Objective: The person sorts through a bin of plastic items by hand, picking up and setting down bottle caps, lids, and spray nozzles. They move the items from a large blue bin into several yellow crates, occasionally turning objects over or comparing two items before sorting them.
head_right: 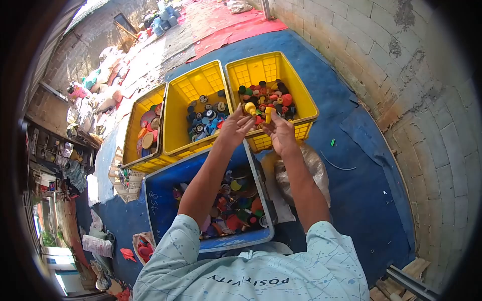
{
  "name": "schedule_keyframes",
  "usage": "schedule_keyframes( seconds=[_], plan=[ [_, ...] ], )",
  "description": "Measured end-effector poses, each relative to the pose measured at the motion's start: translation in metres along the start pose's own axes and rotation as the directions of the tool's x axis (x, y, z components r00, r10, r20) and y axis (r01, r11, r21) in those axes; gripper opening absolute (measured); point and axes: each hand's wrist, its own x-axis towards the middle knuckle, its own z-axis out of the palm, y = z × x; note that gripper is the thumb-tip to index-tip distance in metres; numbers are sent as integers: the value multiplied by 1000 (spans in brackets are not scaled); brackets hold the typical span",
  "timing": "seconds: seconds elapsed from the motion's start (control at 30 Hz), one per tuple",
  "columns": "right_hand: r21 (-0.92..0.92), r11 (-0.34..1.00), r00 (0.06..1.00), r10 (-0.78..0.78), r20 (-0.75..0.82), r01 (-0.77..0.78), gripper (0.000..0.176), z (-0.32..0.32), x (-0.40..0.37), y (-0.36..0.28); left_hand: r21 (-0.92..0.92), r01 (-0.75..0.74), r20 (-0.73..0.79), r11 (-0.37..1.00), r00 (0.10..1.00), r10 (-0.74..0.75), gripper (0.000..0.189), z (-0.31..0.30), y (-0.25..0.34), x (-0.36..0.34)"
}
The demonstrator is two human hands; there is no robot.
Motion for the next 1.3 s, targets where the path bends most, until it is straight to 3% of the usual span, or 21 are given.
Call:
schedule_keyframes(
  seconds=[0.07,0.17,0.23,0.3,0.4,0.53,0.63,0.73,0.87,0.97,1.07,1.1,1.17,1.27,1.3],
  plan=[
    [-149,989,998,-32,-58,23,29,-1,24,-1,112,-95,-26,989,995,99,75,-8,24,5],
    [-356,929,972,-171,-162,104,28,-34,27,18,74,-167,-13,983,986,168,76,-56,40,-21],
    [-221,971,977,-128,-171,88,21,-49,-2,34,46,-188,-123,981,974,192,60,-101,40,-48],
    [-243,965,969,-149,-199,99,25,-65,-31,55,-11,-196,-202,981,961,189,48,-164,36,-72],
    [-364,920,961,-220,-169,146,28,-59,-83,90,-100,-180,-471,979,875,113,22,-254,19,-116],
    [-599,779,969,-247,-23,185,22,-33,-136,141,-174,-194,-668,965,744,30,17,-353,-6,-171],
    [-748,646,988,-116,103,154,15,-25,-148,184,-252,-191,-676,949,736,-32,16,-393,-16,-202],
    [-844,524,991,8,135,111,14,-8,-154,219,-281,-198,-679,939,732,-49,17,-417,-21,-219],
    [-965,192,972,113,205,181,18,1,-144,273,-300,-114,-671,947,731,-125,17,-443,-27,-223],
    [-985,-7,940,298,164,174,23,-19,-119,327,-287,-28,-652,958,738,-174,17,-460,-36,-212],
    [-947,-170,939,264,221,271,26,-72,-88,394,-251,21,-649,968,739,-184,18,-463,-39,-205],
    [-939,-169,934,253,251,299,27,-79,-82,407,-254,30,-644,967,740,-192,18,-463,-40,-205],
    [-923,-158,922,230,312,352,28,-85,-72,431,-250,47,-640,967,741,-202,17,-464,-40,-208],
    [-910,-255,945,63,321,326,32,-70,-66,456,-262,62,-635,963,740,-220,17,-465,-40,-216],
    [-916,-260,951,112,287,307,36,-60,-67,457,-257,68,-637,964,739,-221,17,-464,-39,-219]
  ],
)
